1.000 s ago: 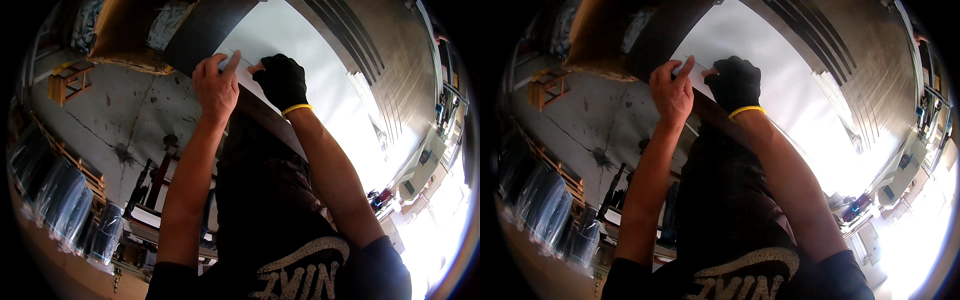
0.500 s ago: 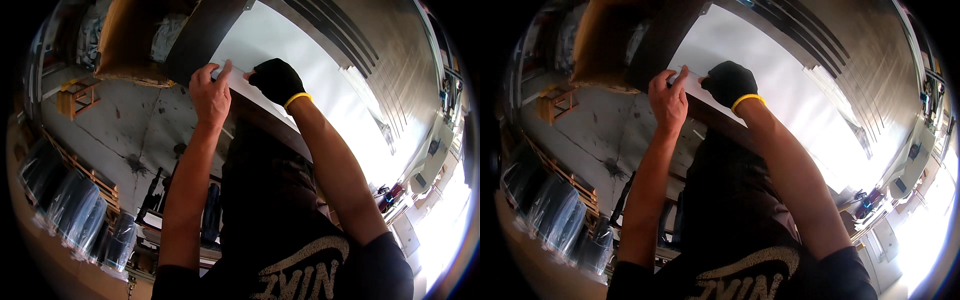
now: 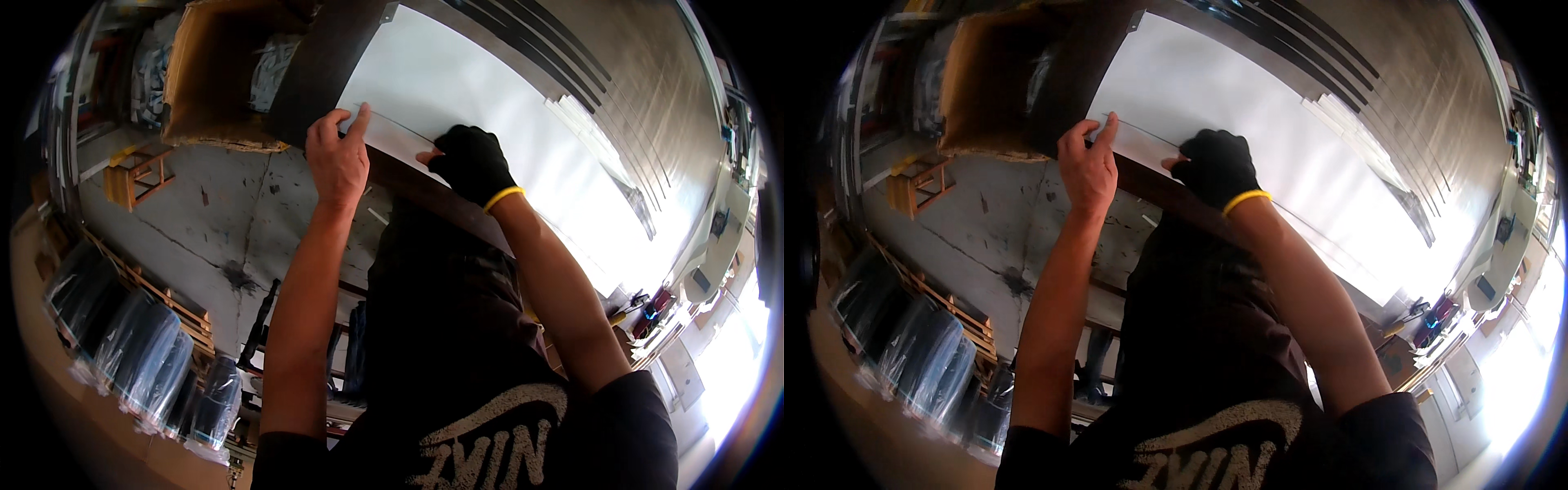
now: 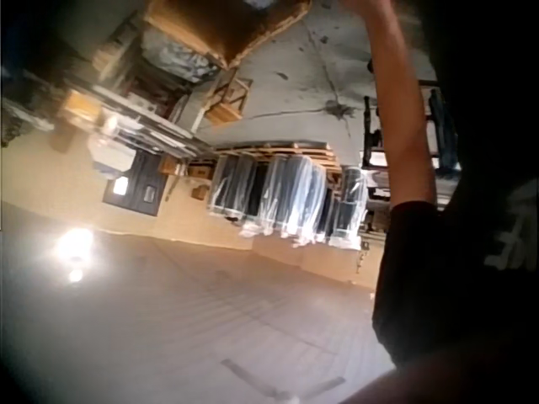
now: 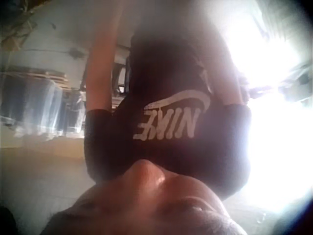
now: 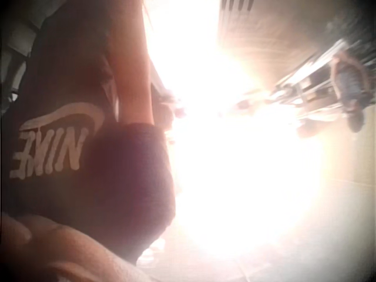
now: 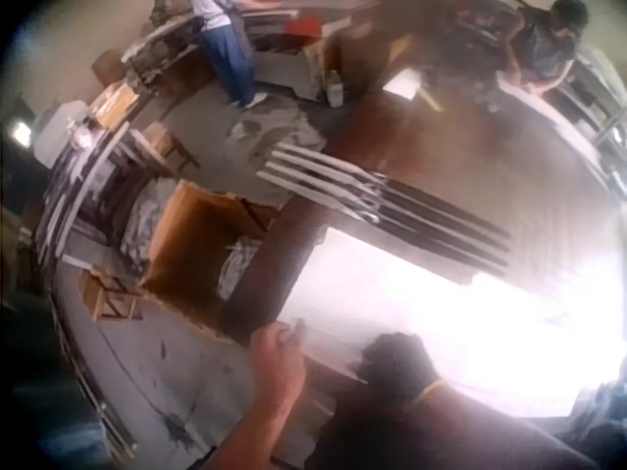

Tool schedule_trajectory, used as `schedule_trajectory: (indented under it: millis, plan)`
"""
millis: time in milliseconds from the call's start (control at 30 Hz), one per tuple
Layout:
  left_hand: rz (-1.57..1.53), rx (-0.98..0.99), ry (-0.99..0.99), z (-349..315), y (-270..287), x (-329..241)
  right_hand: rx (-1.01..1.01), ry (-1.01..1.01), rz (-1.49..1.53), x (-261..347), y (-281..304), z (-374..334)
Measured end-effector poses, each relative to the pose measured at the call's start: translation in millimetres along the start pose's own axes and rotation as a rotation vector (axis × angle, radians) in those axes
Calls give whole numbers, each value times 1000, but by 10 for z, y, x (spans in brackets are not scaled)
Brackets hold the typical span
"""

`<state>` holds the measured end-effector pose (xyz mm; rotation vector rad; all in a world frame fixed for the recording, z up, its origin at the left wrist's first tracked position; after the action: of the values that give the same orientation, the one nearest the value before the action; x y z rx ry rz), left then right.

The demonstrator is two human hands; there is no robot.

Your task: The person aligns a white protective film on a large dark panel, smooths it with their hands, and uses a yellow squeegee to press the film flat. They then peel back a corner of the film to check the edge.

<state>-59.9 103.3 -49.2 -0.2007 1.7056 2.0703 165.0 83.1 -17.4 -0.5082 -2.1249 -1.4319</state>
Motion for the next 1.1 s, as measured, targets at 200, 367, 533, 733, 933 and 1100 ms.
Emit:
schedule_trajectory:
  millis: [200, 367, 533, 733, 933, 1100]
  plan:
    - [-26, -12, -10, -7, -22, 27, -76, 0, 130, -570, -2, -765]
    - [-21, -38, -63, 1, -11, 31, -97, -115, 238, -818, 131, -1309]
    - [1, -1, -60, 4, 0, 32, -150, -252, 162, -1012, 245, -1604]
    - [32, 11, -82, 11, -14, 22, -239, -267, 11, -992, 308, -1560]
    - [74, 43, -74, 11, 9, -6, -287, -231, -8, -1042, 251, -1572]
    - [95, 53, -69, 15, 3, 2, -303, -266, 12, -1050, 228, -1562]
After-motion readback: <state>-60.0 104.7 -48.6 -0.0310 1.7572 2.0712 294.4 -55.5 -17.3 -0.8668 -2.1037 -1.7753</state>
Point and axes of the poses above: each hand's wrist, its own z-axis towards the middle knuckle, its own y-axis out of the back of the hand, x = y × z, the point moved 5 cm from there along z, towards the middle knuckle, and after that the axes turned 6 degrees about y, right-handed, at the moved point
